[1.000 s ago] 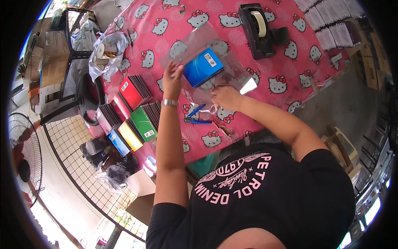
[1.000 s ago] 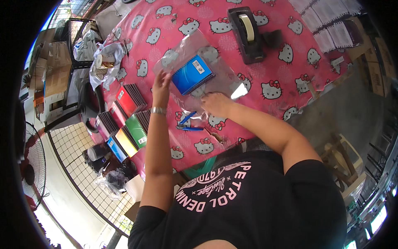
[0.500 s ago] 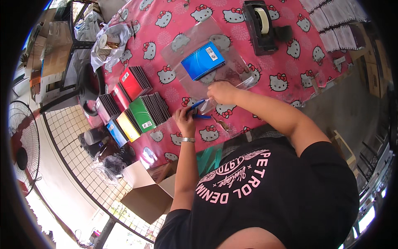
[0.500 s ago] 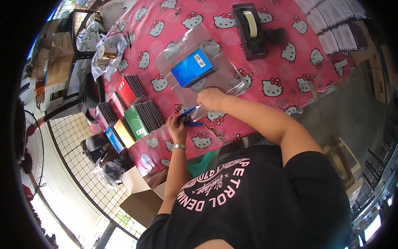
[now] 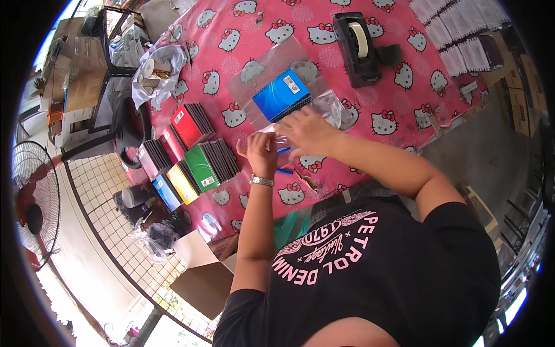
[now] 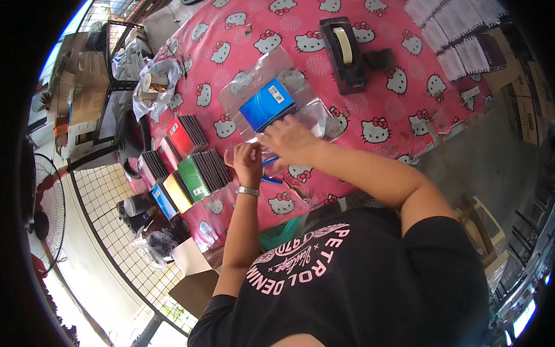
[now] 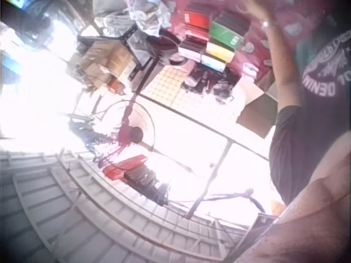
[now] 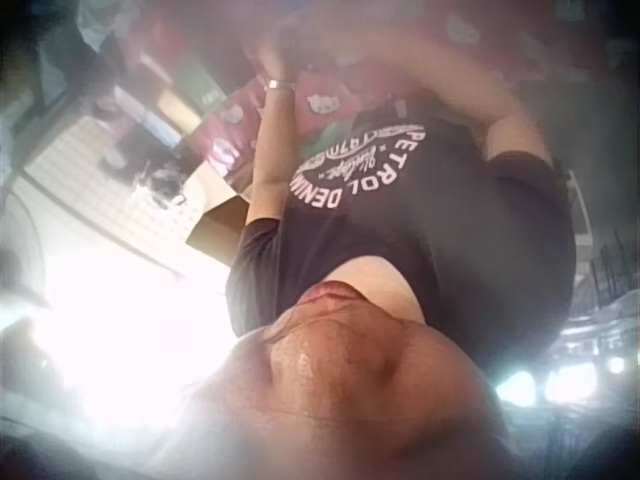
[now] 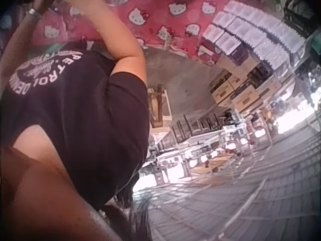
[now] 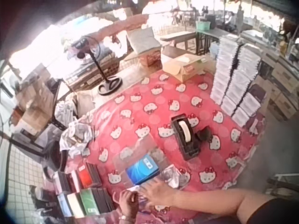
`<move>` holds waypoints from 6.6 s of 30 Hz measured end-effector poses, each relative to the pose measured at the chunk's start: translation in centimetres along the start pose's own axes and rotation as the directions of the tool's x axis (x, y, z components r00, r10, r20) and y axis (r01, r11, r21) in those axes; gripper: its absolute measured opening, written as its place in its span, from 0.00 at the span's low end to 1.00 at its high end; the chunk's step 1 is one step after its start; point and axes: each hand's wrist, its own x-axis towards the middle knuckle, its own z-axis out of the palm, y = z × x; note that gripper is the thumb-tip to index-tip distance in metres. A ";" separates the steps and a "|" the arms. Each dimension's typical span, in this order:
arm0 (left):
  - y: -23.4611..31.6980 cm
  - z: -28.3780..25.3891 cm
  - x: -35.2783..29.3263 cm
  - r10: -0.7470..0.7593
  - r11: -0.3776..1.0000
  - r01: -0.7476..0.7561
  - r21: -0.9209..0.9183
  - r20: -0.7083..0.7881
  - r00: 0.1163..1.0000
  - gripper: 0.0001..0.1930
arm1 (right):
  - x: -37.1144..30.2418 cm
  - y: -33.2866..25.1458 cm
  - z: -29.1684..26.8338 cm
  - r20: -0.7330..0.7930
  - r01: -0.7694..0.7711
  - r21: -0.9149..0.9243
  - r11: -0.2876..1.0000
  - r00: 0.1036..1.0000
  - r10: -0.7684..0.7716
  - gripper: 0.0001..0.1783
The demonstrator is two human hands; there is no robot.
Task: The person places stacks of small notebooks into clear plastic bags and secures them with tape. They take notebooks from a desk, place them in a bag, and then move the packaged items into a cardboard box.
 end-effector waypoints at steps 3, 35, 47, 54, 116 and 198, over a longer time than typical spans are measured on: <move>-2.4 -1.2 2.2 -0.101 0.927 0.071 -0.369 -0.062 0.993 0.05 | -1.5 5.0 -1.6 0.102 -0.117 -0.167 0.979 0.986 0.136 0.10; 9.7 4.8 3.2 -0.062 0.986 0.039 0.163 0.142 0.988 0.36 | 13.9 16.2 5.9 0.174 -0.133 -0.291 0.947 0.966 0.190 0.08; 7.5 5.0 3.0 0.039 0.999 -0.041 0.028 0.066 0.997 0.39 | 14.0 16.6 6.8 0.128 -0.060 -0.284 0.957 0.987 0.100 0.06; 6.9 4.3 3.1 0.052 0.999 -0.051 -0.012 0.097 0.994 0.38 | 14.9 16.2 5.4 0.169 -0.196 -0.120 0.973 0.962 0.215 0.07; 4.1 2.5 11.5 0.282 0.959 -0.278 0.052 -0.072 0.957 0.18 | -1.2 9.1 -3.0 -0.341 -0.511 -0.135 0.849 0.828 0.444 0.07; 6.2 2.3 6.8 0.374 0.814 -0.480 0.328 0.338 0.864 0.25 | -14.1 10.6 -0.1 0.602 0.102 0.651 -0.752 0.535 0.593 0.04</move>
